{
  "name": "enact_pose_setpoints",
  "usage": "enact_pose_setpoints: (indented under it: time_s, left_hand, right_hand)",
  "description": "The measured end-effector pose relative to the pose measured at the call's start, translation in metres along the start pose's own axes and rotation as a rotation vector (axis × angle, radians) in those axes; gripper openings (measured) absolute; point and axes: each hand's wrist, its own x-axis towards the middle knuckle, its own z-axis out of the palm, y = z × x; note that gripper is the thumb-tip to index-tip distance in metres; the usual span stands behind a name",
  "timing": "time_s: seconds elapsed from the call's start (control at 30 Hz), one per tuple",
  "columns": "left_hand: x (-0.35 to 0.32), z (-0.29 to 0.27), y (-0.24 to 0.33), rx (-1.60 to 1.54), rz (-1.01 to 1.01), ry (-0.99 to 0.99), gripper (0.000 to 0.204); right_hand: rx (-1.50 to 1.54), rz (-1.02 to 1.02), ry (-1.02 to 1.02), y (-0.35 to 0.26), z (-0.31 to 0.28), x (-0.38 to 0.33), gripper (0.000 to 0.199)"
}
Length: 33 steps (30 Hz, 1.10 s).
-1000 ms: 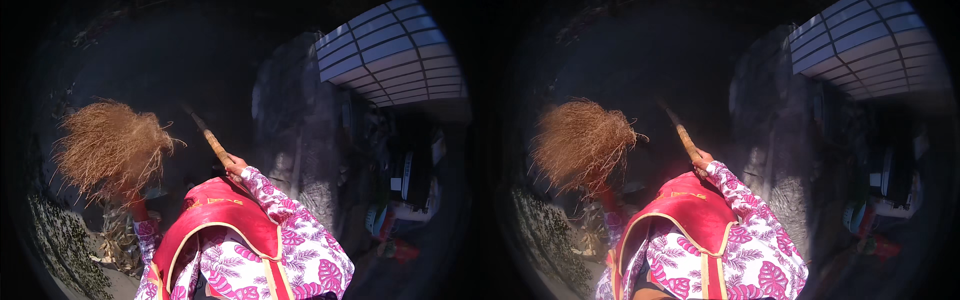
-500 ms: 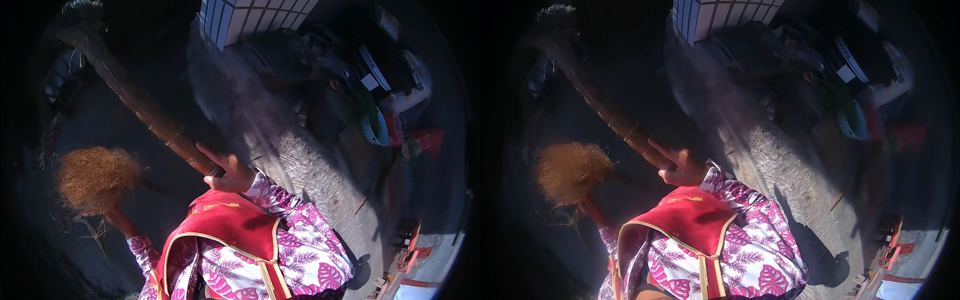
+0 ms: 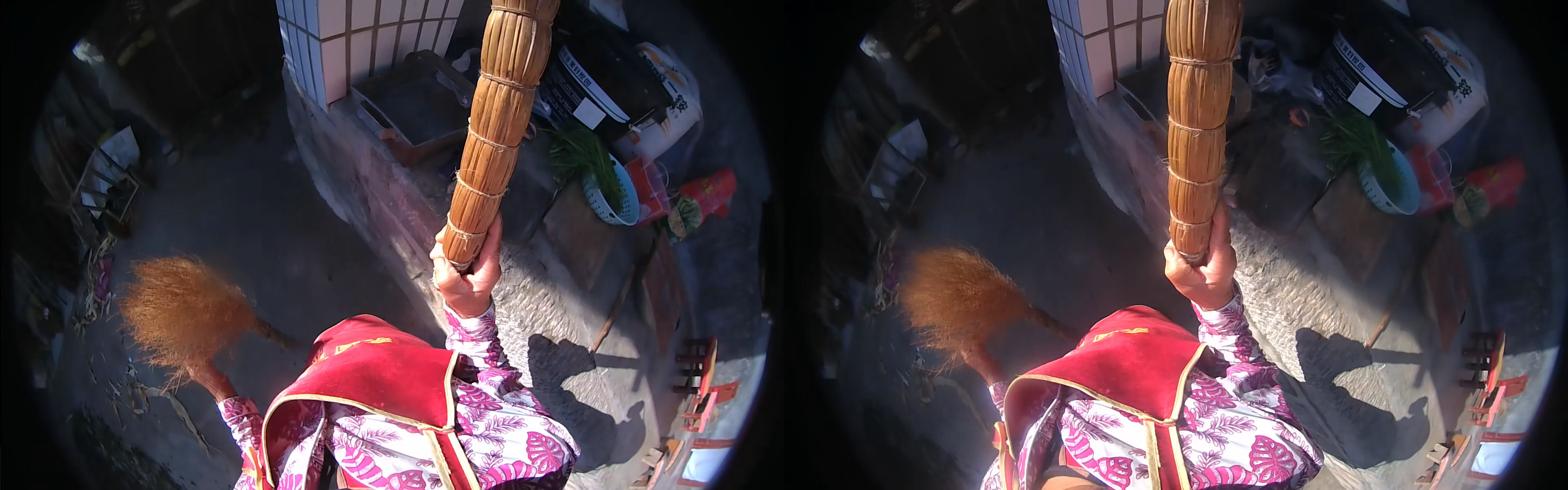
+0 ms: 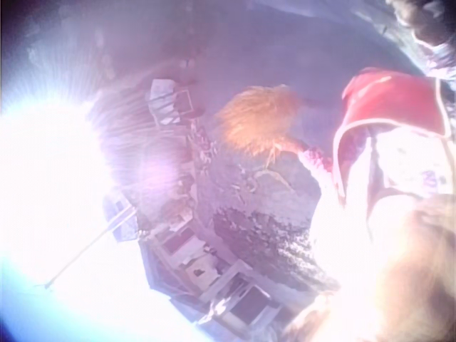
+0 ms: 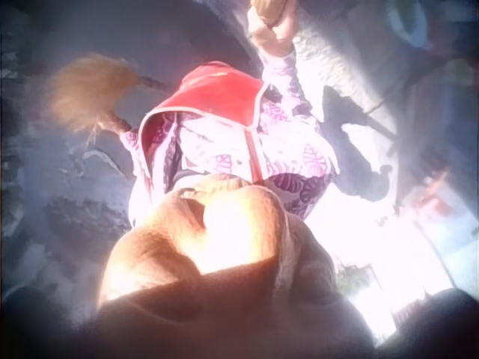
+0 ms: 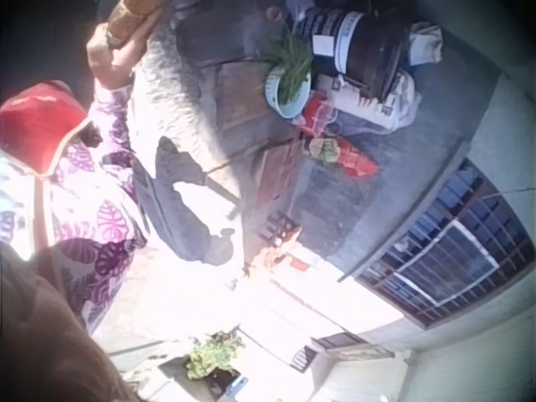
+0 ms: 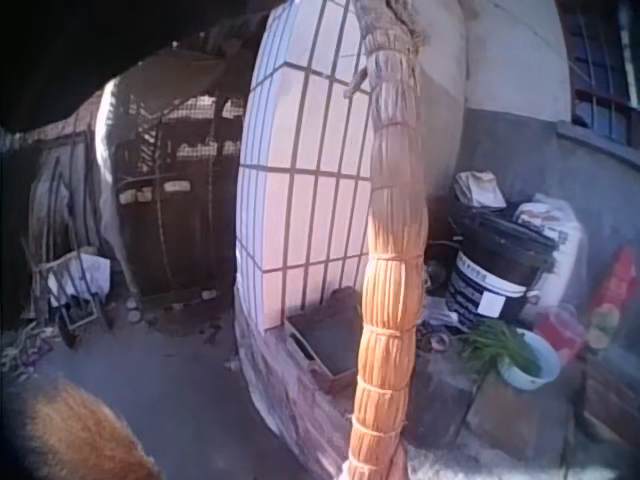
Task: The person sweeps corn husks and leaves into a pile on a concrete patio using a large broom.
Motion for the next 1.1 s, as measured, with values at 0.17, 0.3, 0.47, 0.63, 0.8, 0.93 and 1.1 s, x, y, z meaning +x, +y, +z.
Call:
enact_pose_setpoints:
  time_s: [0.17, 0.3, 0.47, 0.63, 0.8, 0.93, 1.1]
  left_hand:
    - [-0.001, -0.001, 0.011, -0.317, -0.27, 0.08, 0.026]
    - [0.0, -0.006, 0.01, -0.426, -0.367, 0.1, 0.027]
    - [0.002, -0.011, 0.017, -0.497, -0.459, 0.109, 0.027]
    - [0.001, -0.01, 0.01, -0.56, -0.529, 0.117, 0.028]
    - [0.008, -0.008, -0.018, -0.456, -0.382, 0.103, 0.025]
    - [0.04, -0.019, 0.003, -0.607, -0.441, 0.102, 0.026]
    - [0.104, -0.056, 0.054, -0.986, -0.445, 0.148, 0.021]
  right_hand:
    - [-0.01, 0.091, 0.103, 0.012, -0.024, 0.023, 0.067]
    - [0.01, 0.194, 0.138, 0.027, -0.051, 0.051, 0.063]
    - [-0.316, 0.3, 0.149, 0.061, -0.085, 0.09, 0.06]
    - [-0.413, 0.51, 0.113, 0.092, -0.106, 0.108, 0.056]
    - [-0.576, 0.803, -0.041, 0.108, -0.115, 0.114, 0.053]
    - [-0.972, 0.101, -0.007, 0.083, -0.087, 0.09, 0.05]
    - [-0.299, 0.217, -0.591, 0.095, 0.033, -0.002, 0.048]
